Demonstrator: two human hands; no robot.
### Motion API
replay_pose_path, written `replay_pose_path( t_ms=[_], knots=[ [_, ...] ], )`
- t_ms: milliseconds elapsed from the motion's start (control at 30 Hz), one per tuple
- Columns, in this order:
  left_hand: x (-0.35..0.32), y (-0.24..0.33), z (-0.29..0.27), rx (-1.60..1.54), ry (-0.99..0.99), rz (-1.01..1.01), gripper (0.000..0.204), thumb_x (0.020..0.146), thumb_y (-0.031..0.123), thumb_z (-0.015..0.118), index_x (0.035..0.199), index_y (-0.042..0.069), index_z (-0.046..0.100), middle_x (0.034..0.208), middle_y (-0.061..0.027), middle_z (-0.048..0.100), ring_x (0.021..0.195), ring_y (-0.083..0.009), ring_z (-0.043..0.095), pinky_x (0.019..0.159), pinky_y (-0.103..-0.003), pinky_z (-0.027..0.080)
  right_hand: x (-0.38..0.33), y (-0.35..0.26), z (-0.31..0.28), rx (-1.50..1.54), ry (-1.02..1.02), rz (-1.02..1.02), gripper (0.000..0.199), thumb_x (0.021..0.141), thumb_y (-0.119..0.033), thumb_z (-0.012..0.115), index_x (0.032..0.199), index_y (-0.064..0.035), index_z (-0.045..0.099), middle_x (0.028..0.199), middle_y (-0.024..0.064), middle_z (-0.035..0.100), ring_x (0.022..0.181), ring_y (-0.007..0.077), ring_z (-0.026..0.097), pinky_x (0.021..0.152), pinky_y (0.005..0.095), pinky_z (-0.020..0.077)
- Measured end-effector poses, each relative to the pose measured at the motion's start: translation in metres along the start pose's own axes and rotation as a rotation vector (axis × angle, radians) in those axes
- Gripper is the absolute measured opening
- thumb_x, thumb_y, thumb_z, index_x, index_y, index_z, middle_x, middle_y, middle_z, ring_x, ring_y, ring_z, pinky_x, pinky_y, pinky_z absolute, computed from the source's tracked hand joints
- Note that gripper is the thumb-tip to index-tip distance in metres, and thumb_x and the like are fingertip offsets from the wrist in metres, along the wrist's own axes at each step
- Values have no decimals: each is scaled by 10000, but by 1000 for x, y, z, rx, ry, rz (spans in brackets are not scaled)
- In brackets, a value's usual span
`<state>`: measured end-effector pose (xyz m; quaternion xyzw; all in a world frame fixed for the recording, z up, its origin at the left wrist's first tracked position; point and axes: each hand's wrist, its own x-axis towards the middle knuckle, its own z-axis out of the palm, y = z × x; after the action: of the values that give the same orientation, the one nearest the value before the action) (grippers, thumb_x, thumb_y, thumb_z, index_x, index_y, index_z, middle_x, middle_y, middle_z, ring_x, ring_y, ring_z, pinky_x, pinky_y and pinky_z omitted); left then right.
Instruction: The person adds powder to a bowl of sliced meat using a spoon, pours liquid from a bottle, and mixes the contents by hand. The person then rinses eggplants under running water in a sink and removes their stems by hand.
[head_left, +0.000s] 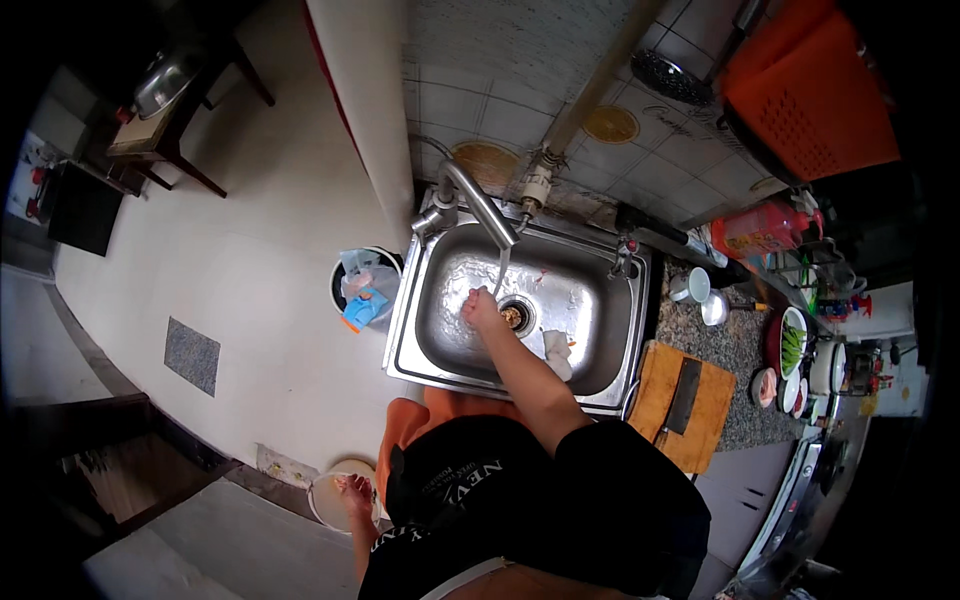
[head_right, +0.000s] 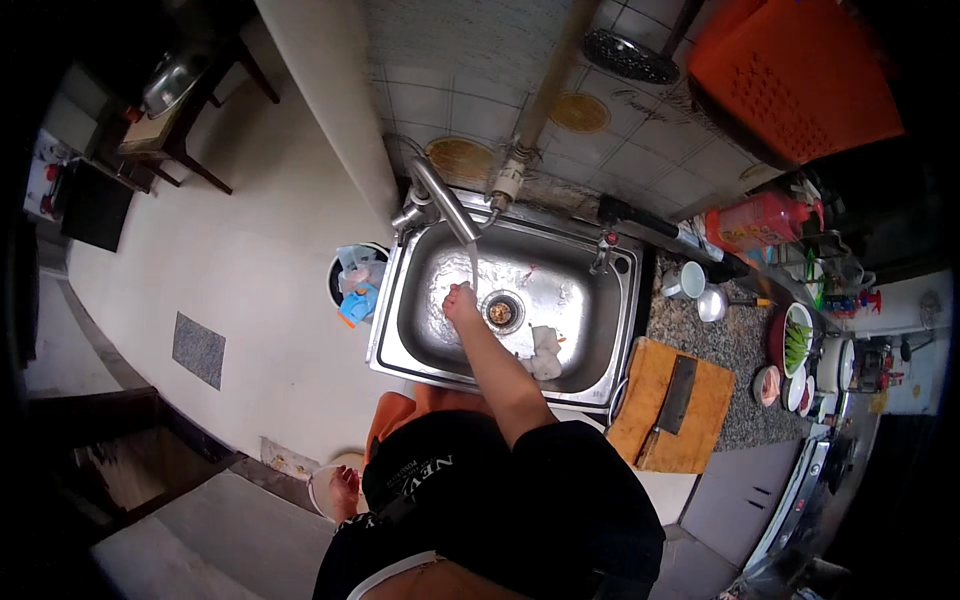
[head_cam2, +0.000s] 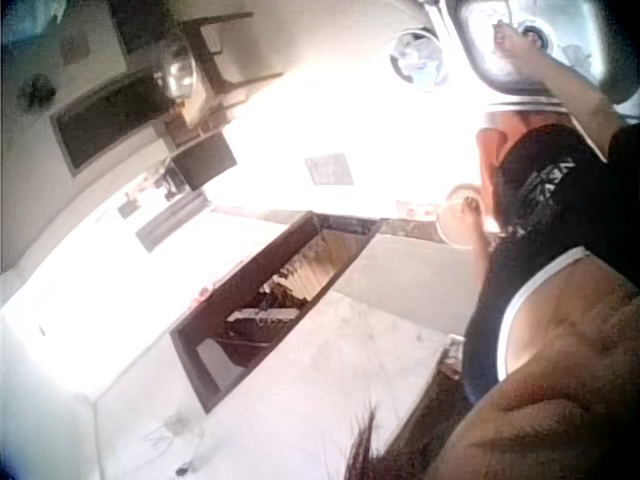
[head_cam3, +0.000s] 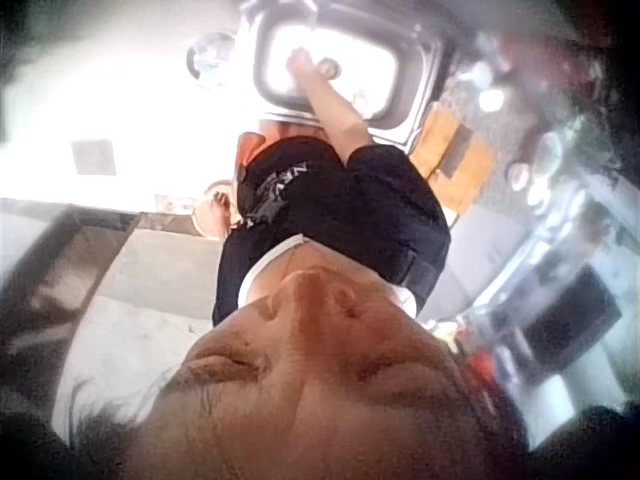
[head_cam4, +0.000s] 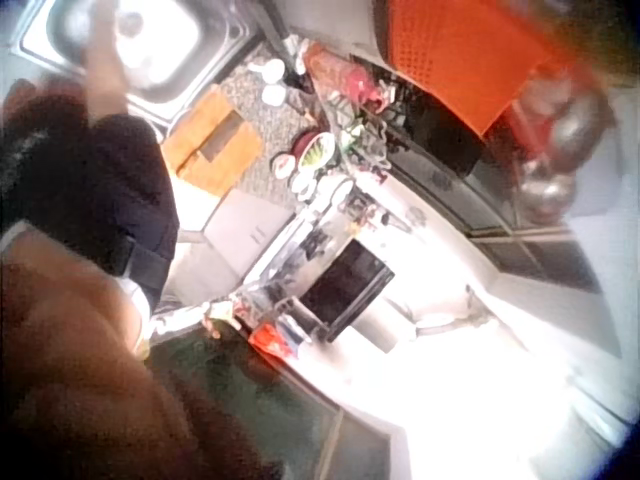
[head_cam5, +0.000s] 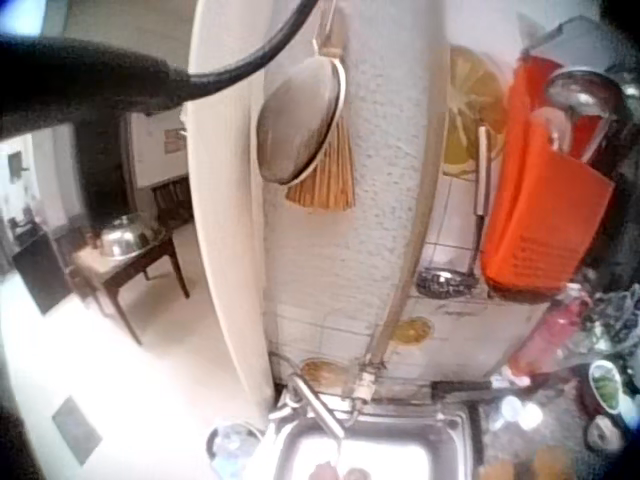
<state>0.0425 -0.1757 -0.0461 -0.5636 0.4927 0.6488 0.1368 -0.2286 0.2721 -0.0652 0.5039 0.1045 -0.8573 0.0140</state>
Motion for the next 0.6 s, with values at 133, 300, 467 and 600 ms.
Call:
replay_pose_path(
  t_ms=[133,300,467,600],
  knots=[
    [6,-2,-14,-42,-32,17,357,834,353,483,995,34,475,849,-92,533,685,-175,537,561,-246,466,13,5,28,17,58,129,260,853,-210,410,642,-67,462,503,14,420,418,125,387,398,219,343],
    [-24,11,-5,-54,-41,51,192,824,216,464,881,36,504,793,-68,531,727,-182,533,654,-246,475,-15,10,84,-165,-221,106,308,855,-344,438,869,-66,571,717,-1,539,632,135,483,585,269,409],
    [21,-18,-29,-217,-91,-48,120,780,183,518,784,63,525,722,-34,552,668,-142,548,596,-217,484,-39,7,129,-278,-446,221,378,814,-438,474,836,-76,583,715,1,533,666,140,489,621,261,409],
    [96,-61,-98,-130,-71,-59,178,796,268,484,772,103,544,687,-25,555,626,-168,550,577,-285,479,-37,4,129,-81,-446,222,248,791,-323,552,706,-92,524,665,12,516,616,131,493,575,258,430]
  ],
)
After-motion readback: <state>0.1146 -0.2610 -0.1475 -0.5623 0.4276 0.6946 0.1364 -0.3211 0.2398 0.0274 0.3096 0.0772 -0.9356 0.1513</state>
